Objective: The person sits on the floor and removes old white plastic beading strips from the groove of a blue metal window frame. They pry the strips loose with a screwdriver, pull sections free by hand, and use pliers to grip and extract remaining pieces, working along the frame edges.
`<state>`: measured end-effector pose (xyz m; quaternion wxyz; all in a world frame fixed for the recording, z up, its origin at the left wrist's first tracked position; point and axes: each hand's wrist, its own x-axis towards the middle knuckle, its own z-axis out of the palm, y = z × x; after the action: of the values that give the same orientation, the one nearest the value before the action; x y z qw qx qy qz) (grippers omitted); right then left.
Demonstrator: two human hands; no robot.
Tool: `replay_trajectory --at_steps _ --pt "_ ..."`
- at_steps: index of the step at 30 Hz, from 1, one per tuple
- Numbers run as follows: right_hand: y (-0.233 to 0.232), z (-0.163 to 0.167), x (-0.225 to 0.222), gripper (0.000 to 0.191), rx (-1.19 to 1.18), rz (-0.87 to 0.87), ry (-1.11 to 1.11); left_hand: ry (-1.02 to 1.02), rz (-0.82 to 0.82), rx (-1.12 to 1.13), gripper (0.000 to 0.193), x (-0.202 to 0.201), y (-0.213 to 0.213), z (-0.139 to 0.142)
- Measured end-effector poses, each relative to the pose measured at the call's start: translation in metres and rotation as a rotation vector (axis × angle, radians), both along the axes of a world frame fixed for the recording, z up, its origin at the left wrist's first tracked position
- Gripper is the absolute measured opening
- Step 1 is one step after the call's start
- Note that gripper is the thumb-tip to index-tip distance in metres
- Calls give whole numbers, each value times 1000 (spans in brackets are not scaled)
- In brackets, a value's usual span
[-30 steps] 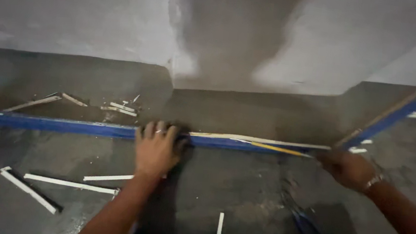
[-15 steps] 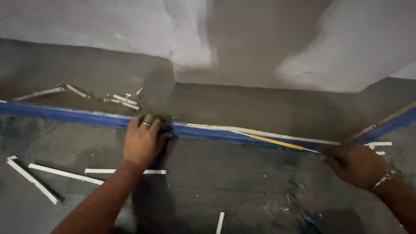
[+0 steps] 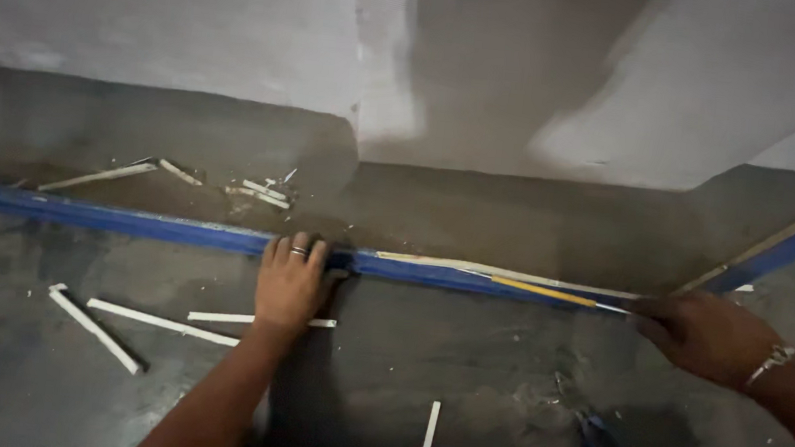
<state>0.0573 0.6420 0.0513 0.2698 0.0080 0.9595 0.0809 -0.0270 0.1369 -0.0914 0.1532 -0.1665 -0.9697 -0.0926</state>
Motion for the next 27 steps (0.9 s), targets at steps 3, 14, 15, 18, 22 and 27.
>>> replay_trajectory --at_steps 3,14,15,18,22,27 --pt "-19 14 10 41 16 -75 -21 -81 324 325 65 8 2 -2" --pt "19 -49 47 38 -131 19 129 -883 922 1350 53 29 21 -18" --pt "24 -60 52 37 -182 96 217 -906 871 1420 49 28 22 -18" --pt "43 -85 55 40 -131 97 257 -1011 741 1567 41 19 21 -16" --pt "55 -111 47 55 117 140 141 -1095 711 1556 34 9 18 -16" --pt "28 -84 32 39 -133 122 173 -1107 704 1556 28 8 22 -16"
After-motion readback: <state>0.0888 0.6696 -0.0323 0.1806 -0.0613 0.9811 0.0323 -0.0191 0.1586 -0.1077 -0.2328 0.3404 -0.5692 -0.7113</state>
